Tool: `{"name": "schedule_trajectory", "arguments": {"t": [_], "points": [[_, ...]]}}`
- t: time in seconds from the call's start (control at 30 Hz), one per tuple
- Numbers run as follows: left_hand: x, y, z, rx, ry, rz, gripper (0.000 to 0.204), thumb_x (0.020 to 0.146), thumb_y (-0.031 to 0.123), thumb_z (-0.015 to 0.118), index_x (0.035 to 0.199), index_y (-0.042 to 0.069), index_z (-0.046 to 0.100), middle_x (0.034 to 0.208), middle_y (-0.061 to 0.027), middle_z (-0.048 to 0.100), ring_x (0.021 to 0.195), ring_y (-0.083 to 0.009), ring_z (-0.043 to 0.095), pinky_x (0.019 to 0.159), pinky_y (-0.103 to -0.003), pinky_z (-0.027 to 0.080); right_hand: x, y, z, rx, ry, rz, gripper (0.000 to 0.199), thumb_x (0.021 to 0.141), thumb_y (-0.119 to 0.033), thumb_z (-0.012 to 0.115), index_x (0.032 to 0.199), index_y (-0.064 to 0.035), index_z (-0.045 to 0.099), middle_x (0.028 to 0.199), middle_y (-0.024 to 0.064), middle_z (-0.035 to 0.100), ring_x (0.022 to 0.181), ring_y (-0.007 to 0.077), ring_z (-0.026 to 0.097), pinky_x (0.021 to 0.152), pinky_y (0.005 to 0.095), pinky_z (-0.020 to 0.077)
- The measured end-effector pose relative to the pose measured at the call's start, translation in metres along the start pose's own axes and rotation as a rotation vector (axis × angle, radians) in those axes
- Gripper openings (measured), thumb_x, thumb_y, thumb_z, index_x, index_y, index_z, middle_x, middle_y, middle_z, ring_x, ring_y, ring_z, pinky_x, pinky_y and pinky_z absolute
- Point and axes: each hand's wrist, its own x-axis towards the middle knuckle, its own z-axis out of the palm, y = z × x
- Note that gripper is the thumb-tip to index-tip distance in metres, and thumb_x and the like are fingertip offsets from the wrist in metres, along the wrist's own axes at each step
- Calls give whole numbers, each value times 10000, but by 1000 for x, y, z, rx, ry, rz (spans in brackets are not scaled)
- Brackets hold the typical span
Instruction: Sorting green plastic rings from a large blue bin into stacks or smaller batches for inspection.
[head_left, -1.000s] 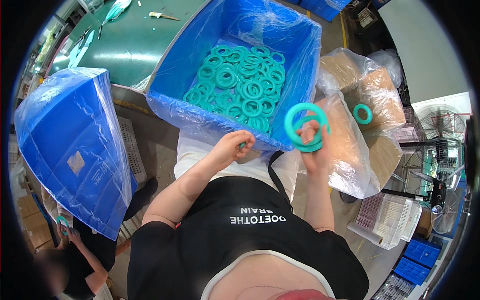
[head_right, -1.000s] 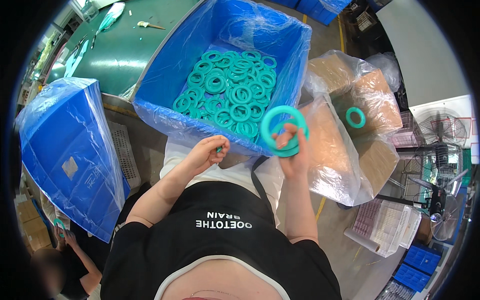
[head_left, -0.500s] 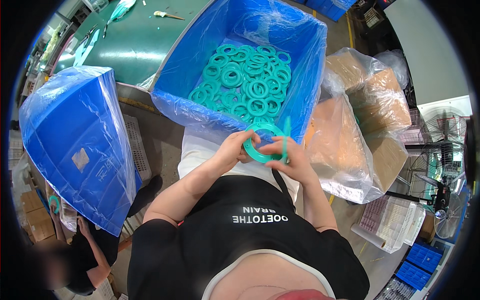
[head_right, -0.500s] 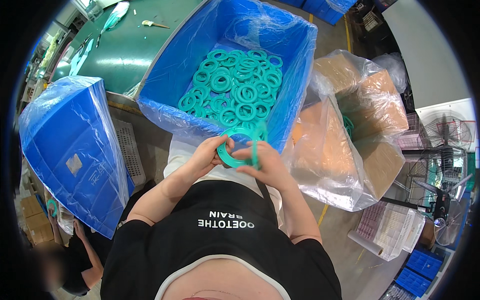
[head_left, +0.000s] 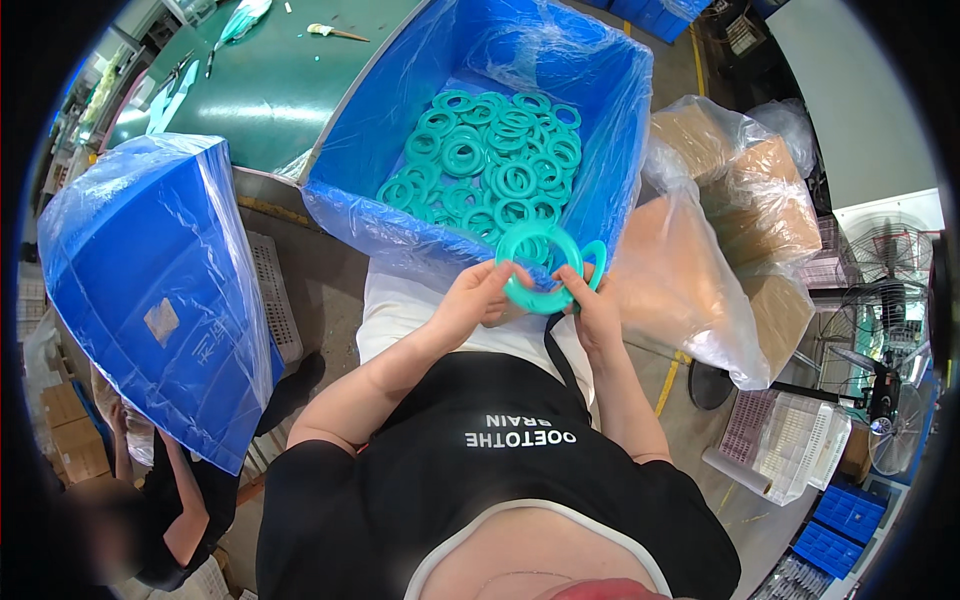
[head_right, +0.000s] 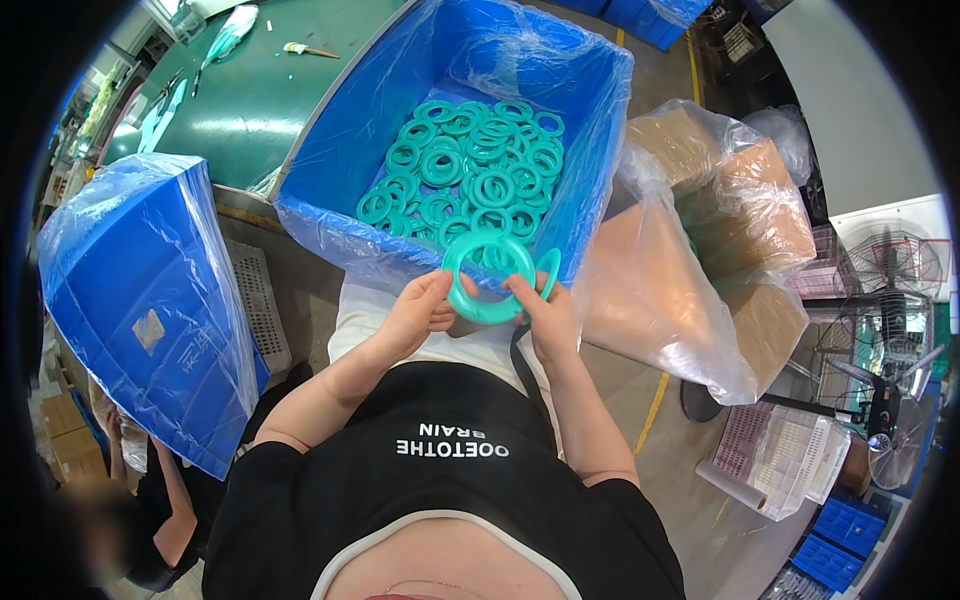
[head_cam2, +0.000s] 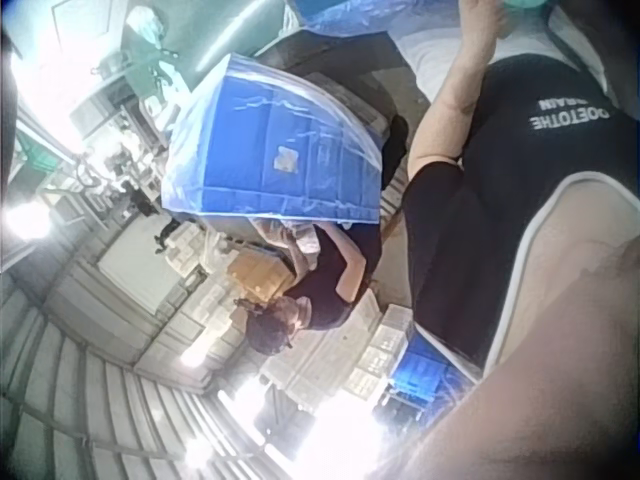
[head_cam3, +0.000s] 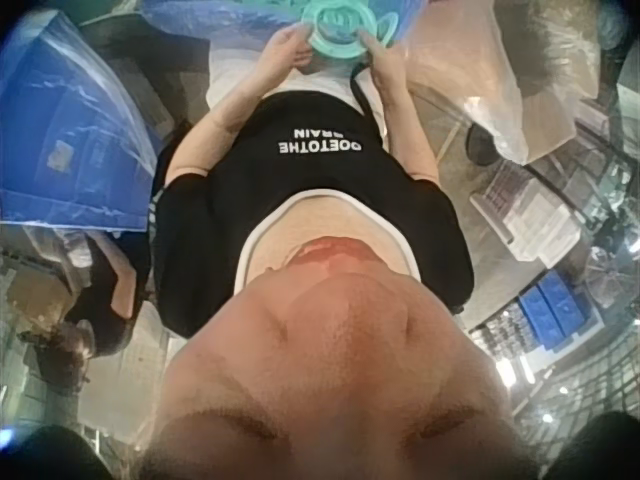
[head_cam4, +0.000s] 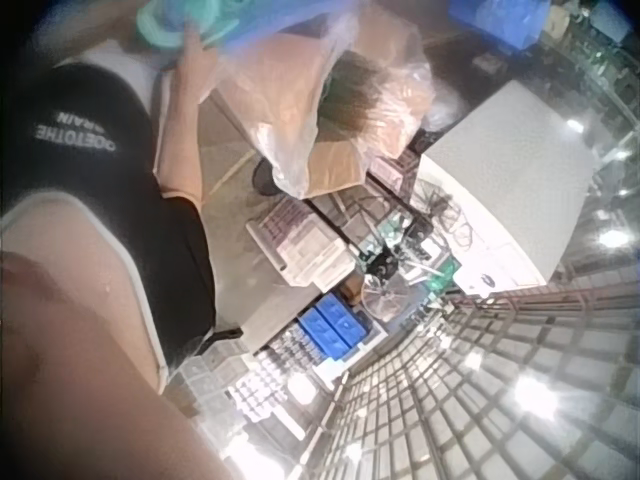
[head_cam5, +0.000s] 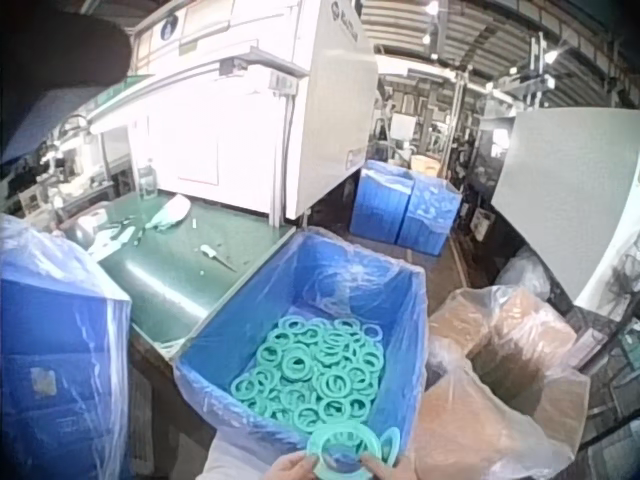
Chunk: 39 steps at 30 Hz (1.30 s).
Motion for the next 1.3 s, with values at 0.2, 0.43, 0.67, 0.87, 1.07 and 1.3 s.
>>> {"name": "schedule_trajectory", "arguments": {"t": [0.2,0.43,0.67,0.87,1.07,1.3], "points": [[4,-13,22,266,91,320,271,842,2,639,1085,42,527,800,27,555,632,9,426,530,-157,322,-5,12,24,159,-15,-53,206,847,-200,687,940,-45,590,762,6,582,611,73,513,548,219,384],[-1,-6,23,355,78,280,241,859,34,634,1076,35,531,808,30,542,635,2,417,543,-159,337,-10,17,26,283,-14,-5,155,892,-192,633,923,-53,573,717,-6,550,586,73,497,528,209,368],[5,-24,15,350,76,333,233,886,52,602,1091,43,492,959,-13,557,835,-51,503,697,-215,427,-9,14,22,255,48,-46,130,890,-173,633,876,-68,558,689,-8,536,559,75,494,505,213,366],[6,-38,12,392,41,423,261,926,50,527,1158,45,406,1029,-36,535,909,-71,515,755,-228,439,-10,10,25,200,44,-74,117,885,-165,631,873,-73,560,692,-13,539,562,71,497,506,209,365],[0,-38,20,343,70,469,248,936,61,505,1157,37,393,1004,-40,514,865,-66,490,721,-226,418,-16,3,28,23,64,-208,155,887,-212,632,896,-73,562,692,-13,540,576,66,501,518,201,373],[-2,-37,23,406,69,524,243,939,59,489,1156,22,385,979,-55,512,852,-89,503,727,-241,420,-16,12,28,108,15,-210,158,894,-203,621,903,-63,547,694,-3,544,571,75,504,508,206,377]]}}
